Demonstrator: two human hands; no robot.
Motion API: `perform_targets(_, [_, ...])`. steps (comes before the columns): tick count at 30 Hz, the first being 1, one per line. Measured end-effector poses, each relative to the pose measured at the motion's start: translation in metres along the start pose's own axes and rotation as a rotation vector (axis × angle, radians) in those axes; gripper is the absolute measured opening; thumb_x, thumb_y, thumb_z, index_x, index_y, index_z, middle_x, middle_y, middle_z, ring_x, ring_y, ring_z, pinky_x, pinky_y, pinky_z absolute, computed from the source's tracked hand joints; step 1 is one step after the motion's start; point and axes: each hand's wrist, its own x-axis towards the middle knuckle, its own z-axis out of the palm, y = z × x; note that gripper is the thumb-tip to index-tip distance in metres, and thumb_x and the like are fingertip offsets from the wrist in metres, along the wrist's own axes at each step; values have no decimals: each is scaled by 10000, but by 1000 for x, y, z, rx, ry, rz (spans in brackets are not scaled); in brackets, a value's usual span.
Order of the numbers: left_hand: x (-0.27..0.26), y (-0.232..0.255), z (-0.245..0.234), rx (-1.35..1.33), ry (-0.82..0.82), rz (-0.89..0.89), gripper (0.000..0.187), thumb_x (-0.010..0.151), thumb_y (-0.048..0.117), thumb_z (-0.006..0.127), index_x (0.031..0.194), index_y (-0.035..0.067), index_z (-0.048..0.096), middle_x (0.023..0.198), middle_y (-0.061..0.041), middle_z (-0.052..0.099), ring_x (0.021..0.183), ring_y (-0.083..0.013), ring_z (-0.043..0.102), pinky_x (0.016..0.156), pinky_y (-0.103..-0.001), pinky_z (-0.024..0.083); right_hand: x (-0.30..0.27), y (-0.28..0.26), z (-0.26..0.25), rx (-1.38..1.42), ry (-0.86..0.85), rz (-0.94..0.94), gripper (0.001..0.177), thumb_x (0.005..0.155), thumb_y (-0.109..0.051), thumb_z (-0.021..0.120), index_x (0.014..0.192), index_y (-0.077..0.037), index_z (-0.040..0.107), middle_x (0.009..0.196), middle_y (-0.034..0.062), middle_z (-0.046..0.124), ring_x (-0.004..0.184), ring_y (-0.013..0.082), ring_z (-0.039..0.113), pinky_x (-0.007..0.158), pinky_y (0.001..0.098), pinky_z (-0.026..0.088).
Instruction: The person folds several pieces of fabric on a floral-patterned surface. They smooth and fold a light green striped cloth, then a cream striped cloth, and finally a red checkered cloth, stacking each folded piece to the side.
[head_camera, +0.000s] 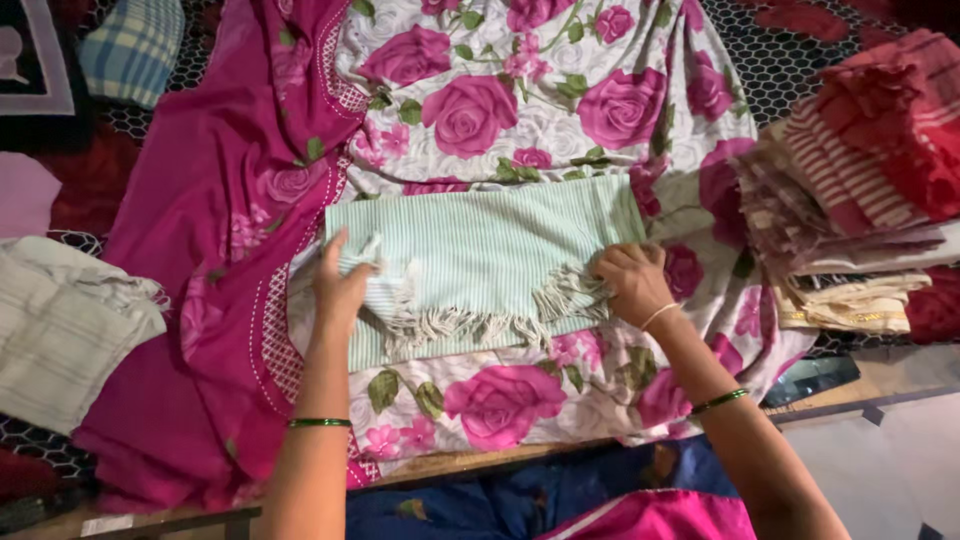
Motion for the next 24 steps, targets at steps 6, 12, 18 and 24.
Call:
perform_targets(6, [-45,2,-50,517,20,-50,339,822,149,687,1145,162,791,1176,-193,750,962,-288,693,917,-385,529,-28,14,-22,-63,-232,173,694,468,-69,837,1156,-69,739,1338,191,633,1259,430,521,952,745,432])
perform_targets(12, [-15,-42,-17,647,244,535,386,838,138,626,1201,119,753,1233,-130,693,1242,-304,608,1089,-422,480,-10,57,-24,526,-310,442,333,883,-246,636,1168,-143,773,1302,86,723,1104,288,720,890,380,589])
perform_targets(18, [98,-43,10,533,486,440,650,825,366,843,1299,-4,597,1232,-265,643,1139,-468,578,959,-525,441,77,107,63,343,-81,799,576,856,-465,847,1187,-16,704,1107,204,721,994,349,687,861,451,528])
perform_targets(24, [134,-33,-11,518,325,425,207,880,291,754,1010,137,803,927,-168,753,883,-361,733,806,-447,556,96,139,100,443,20,964,521,759,-437,911,1040,-23,765,944,125,772,811,210,686,792,373,538])
